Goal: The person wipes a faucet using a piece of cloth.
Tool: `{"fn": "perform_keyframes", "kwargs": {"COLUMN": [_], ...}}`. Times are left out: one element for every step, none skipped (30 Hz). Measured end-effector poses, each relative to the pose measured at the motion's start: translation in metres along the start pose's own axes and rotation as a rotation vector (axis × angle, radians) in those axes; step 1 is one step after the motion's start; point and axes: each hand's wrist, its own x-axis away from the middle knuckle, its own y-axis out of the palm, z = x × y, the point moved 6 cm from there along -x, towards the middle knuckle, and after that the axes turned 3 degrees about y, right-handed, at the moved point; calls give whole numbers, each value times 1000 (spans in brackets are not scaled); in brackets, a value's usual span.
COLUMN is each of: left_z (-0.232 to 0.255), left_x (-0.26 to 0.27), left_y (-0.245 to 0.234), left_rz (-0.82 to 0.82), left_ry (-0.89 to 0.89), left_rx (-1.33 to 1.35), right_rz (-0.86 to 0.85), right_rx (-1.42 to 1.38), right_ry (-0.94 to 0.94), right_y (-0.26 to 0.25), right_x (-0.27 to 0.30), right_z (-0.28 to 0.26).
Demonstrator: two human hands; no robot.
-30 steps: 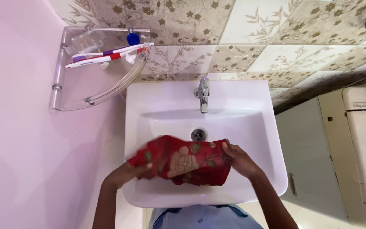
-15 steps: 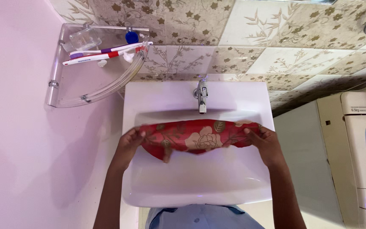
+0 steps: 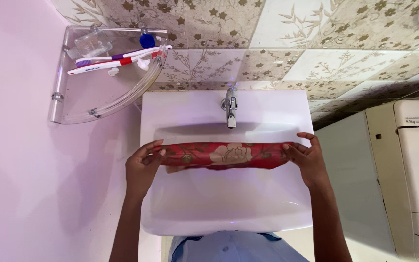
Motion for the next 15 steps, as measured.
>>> {"fn": "perform_keyframes", "kwargs": {"left_z": [2, 5, 6, 8, 11, 18, 25, 31, 32, 32, 32, 32, 31, 29, 31], "left_x": [3, 6, 10, 14, 18, 23, 28, 33, 36, 39, 41, 43, 44, 45, 46], "left_y": [-4, -5, -6, -7, -8, -9, -10, -9, -9, -8, -8, -9, -10, -12, -12], "left_rz": [-3, -7, -18, -27, -36, -23, -10, 4, 0, -4, -7, -4, -2, 3, -33], "left_ry": [32, 65, 66, 68, 71, 133, 196, 256, 224, 192, 160, 143, 126, 108, 177], "left_rx": [-26, -52, -110, -169, -227, -325, -423, -521, -609, -697, -784, -802, -821, -839, -745], "right_rz": [-71, -140, -210, -262, -313, -364, -323, -281, -237, -189, -141, -90, -62, -37, -11], "right_rx": [-21, -42, -63, -6, 51, 110, 290, 472, 653, 719, 784, 849, 855, 862, 868], "right_ry": [-29, -59, -89, -134, -178, -223, -299, -371, -443, -471, -498, -525, -601, -678, -756], "right_y": [5, 9, 13, 16, 19, 22, 23, 25, 26, 26, 26, 25, 24, 22, 20], "right_x": [2, 3, 5, 9, 14, 18, 19, 20, 22, 24, 27, 29, 31, 33, 35], "right_z": [-3, -7, -10, -13, -16, -18, -20, -22, -24, -24, -24, -24, -28, -32, -35]}}
